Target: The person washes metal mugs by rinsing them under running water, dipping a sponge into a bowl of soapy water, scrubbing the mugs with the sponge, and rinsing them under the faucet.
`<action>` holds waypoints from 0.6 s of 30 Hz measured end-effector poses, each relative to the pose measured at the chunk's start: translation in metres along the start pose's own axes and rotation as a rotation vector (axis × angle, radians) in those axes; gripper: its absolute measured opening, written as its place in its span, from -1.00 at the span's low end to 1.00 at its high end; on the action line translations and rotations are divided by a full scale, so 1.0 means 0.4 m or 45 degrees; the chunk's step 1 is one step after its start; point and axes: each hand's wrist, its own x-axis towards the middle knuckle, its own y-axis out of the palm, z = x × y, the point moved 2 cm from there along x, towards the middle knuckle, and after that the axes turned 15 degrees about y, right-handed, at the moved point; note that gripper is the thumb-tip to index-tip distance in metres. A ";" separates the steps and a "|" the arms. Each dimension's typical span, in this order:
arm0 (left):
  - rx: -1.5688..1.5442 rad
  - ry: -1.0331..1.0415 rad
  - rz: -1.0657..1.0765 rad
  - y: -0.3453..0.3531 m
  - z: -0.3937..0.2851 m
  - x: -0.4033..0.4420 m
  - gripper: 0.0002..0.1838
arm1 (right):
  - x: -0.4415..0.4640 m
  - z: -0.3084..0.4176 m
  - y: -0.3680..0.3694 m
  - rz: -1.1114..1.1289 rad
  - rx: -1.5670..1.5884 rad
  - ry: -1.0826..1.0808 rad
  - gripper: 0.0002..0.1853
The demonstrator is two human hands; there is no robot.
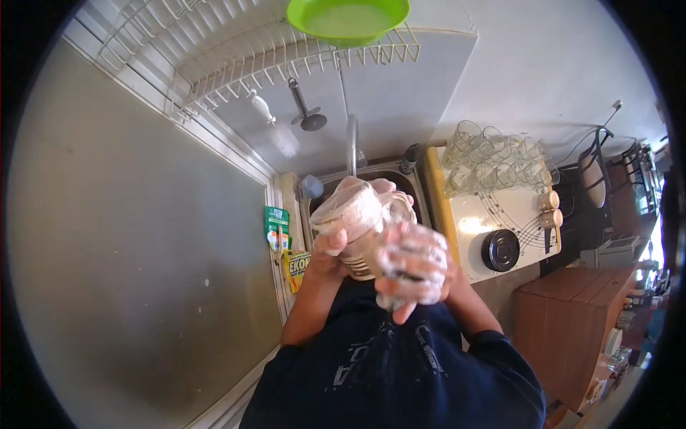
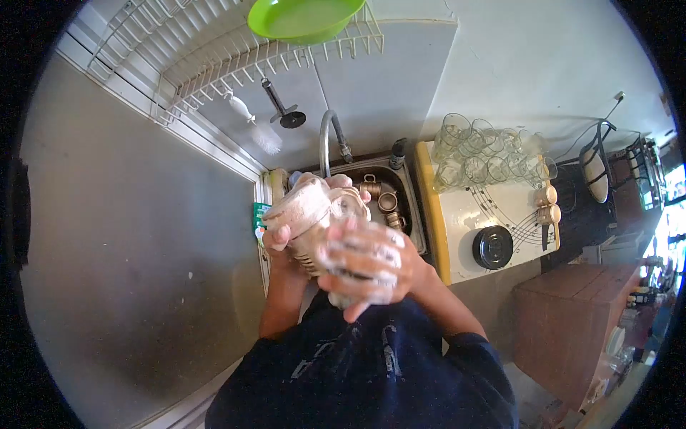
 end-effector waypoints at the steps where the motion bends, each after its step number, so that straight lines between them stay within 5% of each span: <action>1: 0.018 0.077 0.021 -0.002 0.006 0.000 -0.18 | 0.022 0.002 -0.009 0.054 -0.065 0.141 -0.39; 4: 0.076 0.175 0.101 -0.040 0.023 -0.001 -0.19 | 0.057 0.027 -0.002 0.119 -0.238 0.227 -0.41; 6: -0.416 -0.334 -0.341 -0.064 0.036 0.003 -0.17 | 0.058 0.049 0.016 0.198 -0.282 0.005 -0.41; 7: -0.356 0.214 0.186 -0.010 0.028 0.018 -0.18 | 0.060 0.060 0.014 0.278 -0.319 -0.082 -0.46; 12: -0.164 0.251 0.229 -0.013 0.022 0.017 -0.19 | 0.009 0.024 -0.001 0.164 -0.215 -0.118 -0.48; 14: -0.215 0.250 0.068 -0.012 0.030 0.011 -0.17 | 0.036 0.020 -0.014 0.104 -0.156 0.163 -0.47; 16: -0.201 0.265 0.199 -0.062 0.046 0.013 -0.15 | 0.063 0.035 -0.002 0.104 -0.194 0.192 -0.46; 18: -0.429 -0.070 -0.136 -0.102 0.062 -0.001 -0.18 | 0.071 0.053 0.011 0.226 -0.183 0.068 -0.47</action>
